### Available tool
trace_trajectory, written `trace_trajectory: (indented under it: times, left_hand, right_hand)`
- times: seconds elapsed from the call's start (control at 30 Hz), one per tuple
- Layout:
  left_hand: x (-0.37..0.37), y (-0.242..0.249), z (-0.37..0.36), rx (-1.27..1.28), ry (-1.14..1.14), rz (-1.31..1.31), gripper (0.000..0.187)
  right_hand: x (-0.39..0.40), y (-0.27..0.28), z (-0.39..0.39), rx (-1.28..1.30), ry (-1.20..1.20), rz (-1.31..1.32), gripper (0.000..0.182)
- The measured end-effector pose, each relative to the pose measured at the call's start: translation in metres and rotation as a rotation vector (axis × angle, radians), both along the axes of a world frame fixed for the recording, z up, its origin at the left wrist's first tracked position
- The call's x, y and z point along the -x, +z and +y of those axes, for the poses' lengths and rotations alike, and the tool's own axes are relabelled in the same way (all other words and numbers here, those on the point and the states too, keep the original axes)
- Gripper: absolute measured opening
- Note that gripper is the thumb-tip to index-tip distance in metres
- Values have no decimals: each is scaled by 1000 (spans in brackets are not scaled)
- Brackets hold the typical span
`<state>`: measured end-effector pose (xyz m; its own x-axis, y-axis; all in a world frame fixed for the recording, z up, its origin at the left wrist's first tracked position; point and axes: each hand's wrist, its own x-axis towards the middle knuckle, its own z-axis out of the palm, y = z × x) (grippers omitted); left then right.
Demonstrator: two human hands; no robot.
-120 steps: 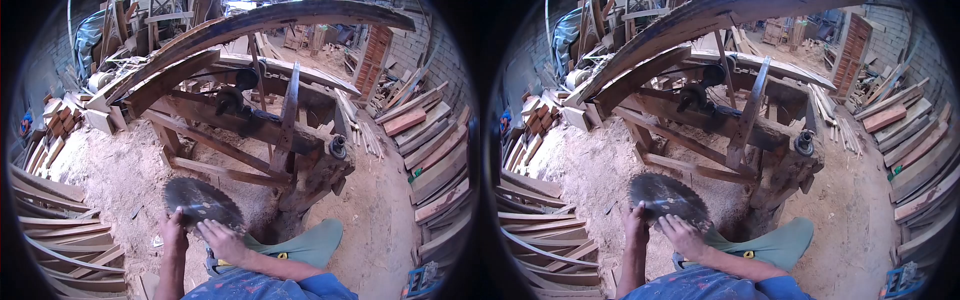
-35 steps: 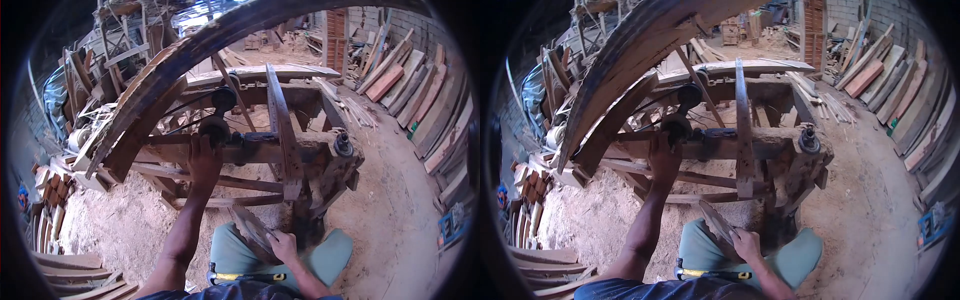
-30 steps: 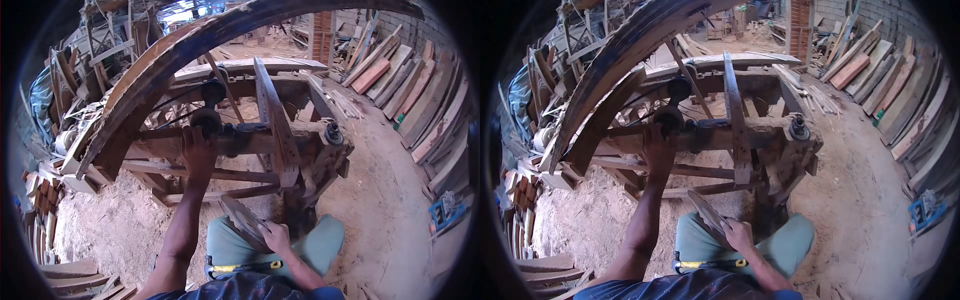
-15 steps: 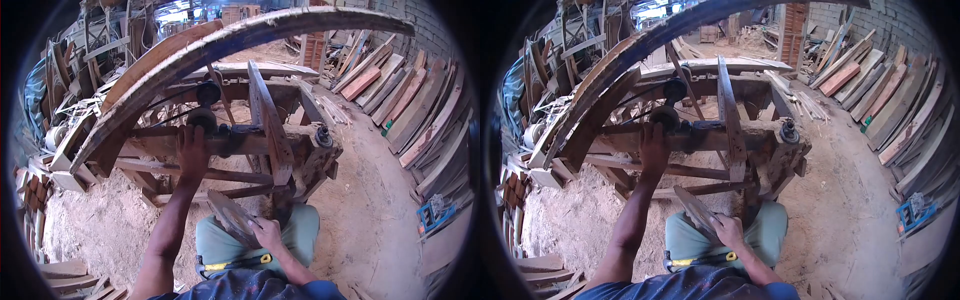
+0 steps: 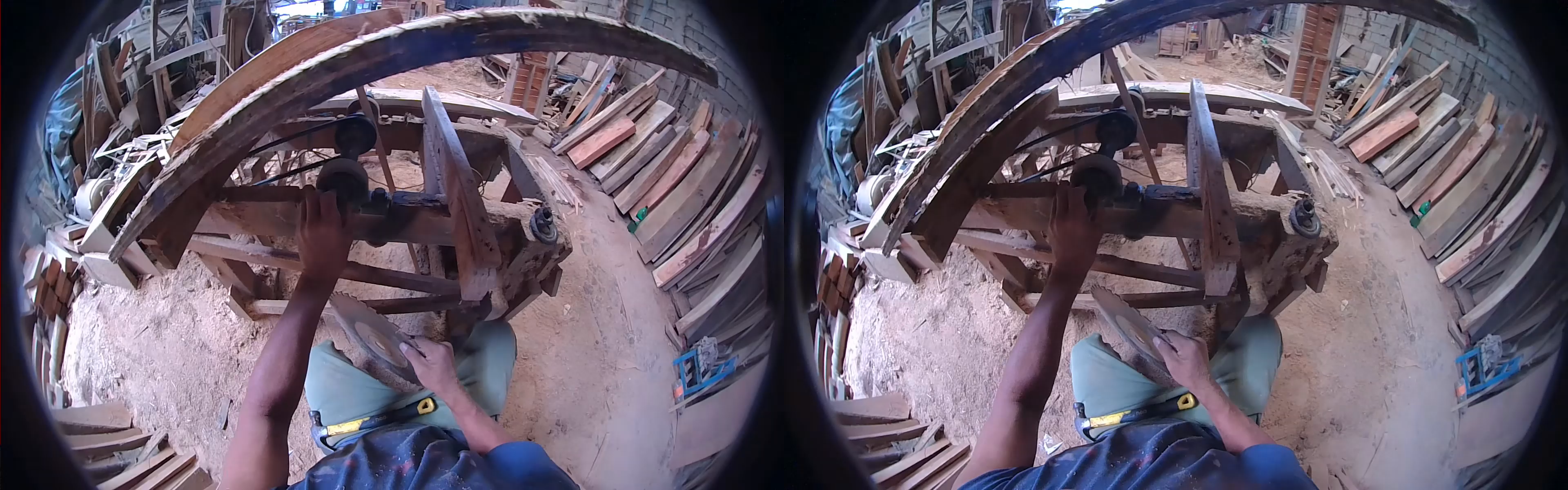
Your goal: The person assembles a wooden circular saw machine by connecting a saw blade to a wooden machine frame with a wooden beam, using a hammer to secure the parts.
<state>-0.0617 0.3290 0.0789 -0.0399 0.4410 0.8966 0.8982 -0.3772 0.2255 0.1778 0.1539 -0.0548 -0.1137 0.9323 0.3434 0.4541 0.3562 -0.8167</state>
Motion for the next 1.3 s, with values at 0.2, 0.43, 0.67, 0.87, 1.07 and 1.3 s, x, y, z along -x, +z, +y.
trace_trajectory:
  times: [0.2, 0.43, 0.67, 0.87, 1.07, 1.3]
  left_hand:
    - [17, 8, -55, -16, -11, -129, 55]
    - [116, -149, -123, 609, -143, -1277, 73]
    - [105, -138, -142, 613, -777, -1688, 71]
    - [119, -94, -122, 415, -834, -1717, 54]
    - [120, -75, -106, 338, -761, -1626, 48]
    - [112, -15, -82, 347, -780, -1451, 32]
  right_hand:
    - [-3, 20, 8, 38, -13, 124, 20]
    - [-10, 72, 20, 79, 101, 312, 21]
    - [22, 102, 58, -5, 226, 655, 30]
    - [21, 85, 84, -105, 243, 713, 35]
    - [22, 73, 95, -49, 178, 740, 37]
    - [31, 73, 118, -32, 166, 1070, 36]
